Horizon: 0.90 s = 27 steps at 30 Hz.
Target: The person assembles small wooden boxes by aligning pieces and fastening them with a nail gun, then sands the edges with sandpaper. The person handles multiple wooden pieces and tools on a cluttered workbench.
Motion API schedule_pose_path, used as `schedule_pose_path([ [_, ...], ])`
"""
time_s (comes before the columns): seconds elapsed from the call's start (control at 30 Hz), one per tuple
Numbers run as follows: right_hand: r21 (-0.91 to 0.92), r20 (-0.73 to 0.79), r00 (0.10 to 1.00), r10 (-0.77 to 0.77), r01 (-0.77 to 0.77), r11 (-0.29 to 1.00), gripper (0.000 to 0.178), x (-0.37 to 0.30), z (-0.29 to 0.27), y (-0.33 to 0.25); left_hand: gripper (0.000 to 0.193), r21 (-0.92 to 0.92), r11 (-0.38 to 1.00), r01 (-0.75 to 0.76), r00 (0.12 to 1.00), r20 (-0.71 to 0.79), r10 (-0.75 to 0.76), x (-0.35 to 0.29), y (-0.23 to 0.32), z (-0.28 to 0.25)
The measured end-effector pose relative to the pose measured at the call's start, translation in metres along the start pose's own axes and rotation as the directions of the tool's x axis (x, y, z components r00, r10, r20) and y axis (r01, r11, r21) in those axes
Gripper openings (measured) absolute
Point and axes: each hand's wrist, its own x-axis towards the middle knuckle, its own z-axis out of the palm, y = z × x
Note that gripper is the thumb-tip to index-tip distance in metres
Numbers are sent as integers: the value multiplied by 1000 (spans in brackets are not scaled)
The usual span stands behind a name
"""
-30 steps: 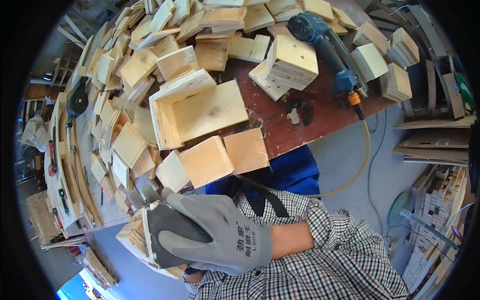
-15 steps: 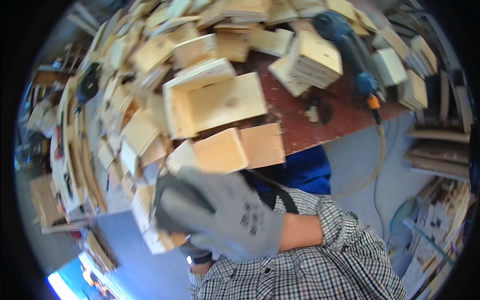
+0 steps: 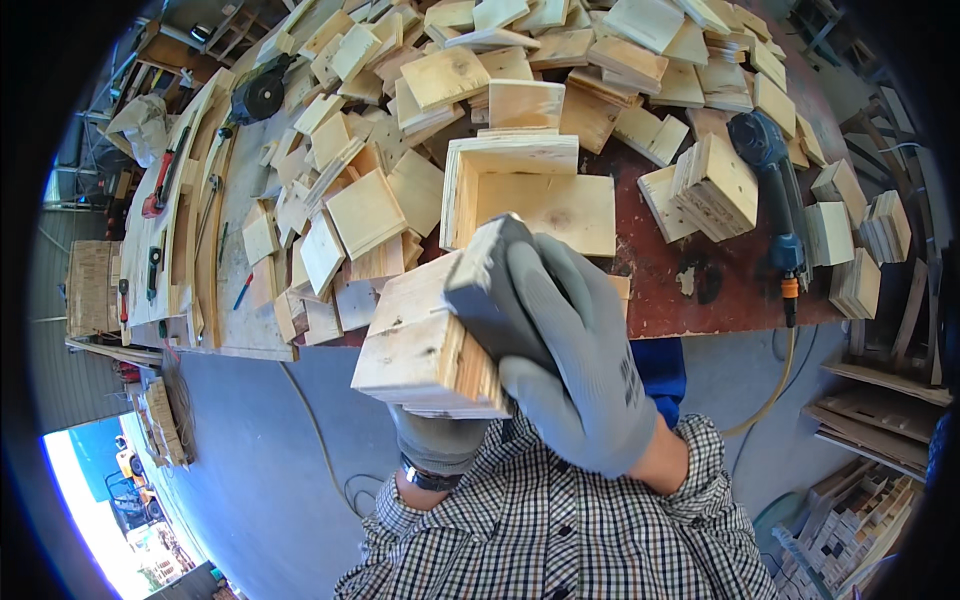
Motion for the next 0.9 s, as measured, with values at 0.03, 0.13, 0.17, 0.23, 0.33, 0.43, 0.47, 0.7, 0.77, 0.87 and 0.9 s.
schedule_pose_path([
  [0.03,-36,-21,1000,-4,3,999,70,5,2,7,82,-12,1000,-18,999,-29,17,3,3,-4],
  [0.13,-142,-80,996,45,-56,988,65,15,3,29,74,-225,974,20,992,-120,-48,-4,10,-4],
  [0.17,77,-118,986,119,-110,991,64,12,-1,31,71,-328,944,45,985,-141,-96,-5,13,-3],
  [0.23,464,-141,934,328,-230,855,62,4,-13,18,67,-309,951,12,992,-113,-49,6,14,-9],
  [0.33,316,-169,985,41,15,949,72,-7,-18,7,78,-130,982,134,991,32,-131,6,7,-1],
  [0.43,162,-56,993,-105,113,980,76,5,-15,-2,55,-880,164,446,845,353,-402,11,-15,21],
  [0.47,218,-89,991,-99,116,969,73,4,-10,1,57,-828,351,437,876,305,-374,15,-12,18],
  [0.7,641,-35,941,337,-237,730,67,8,-18,3,76,-143,986,-84,988,-140,64,45,3,-12],
  [0.77,654,-52,945,323,-212,726,68,9,-14,1,88,-385,923,25,992,-108,-72,34,-5,-7],
  [0.87,672,-42,958,283,-183,718,69,11,-17,5,111,-920,321,226,967,171,-189,55,25,-22],
  [0.9,669,-38,958,286,-188,719,71,11,-17,6,118,-946,196,260,955,221,-201,57,27,-23],
])
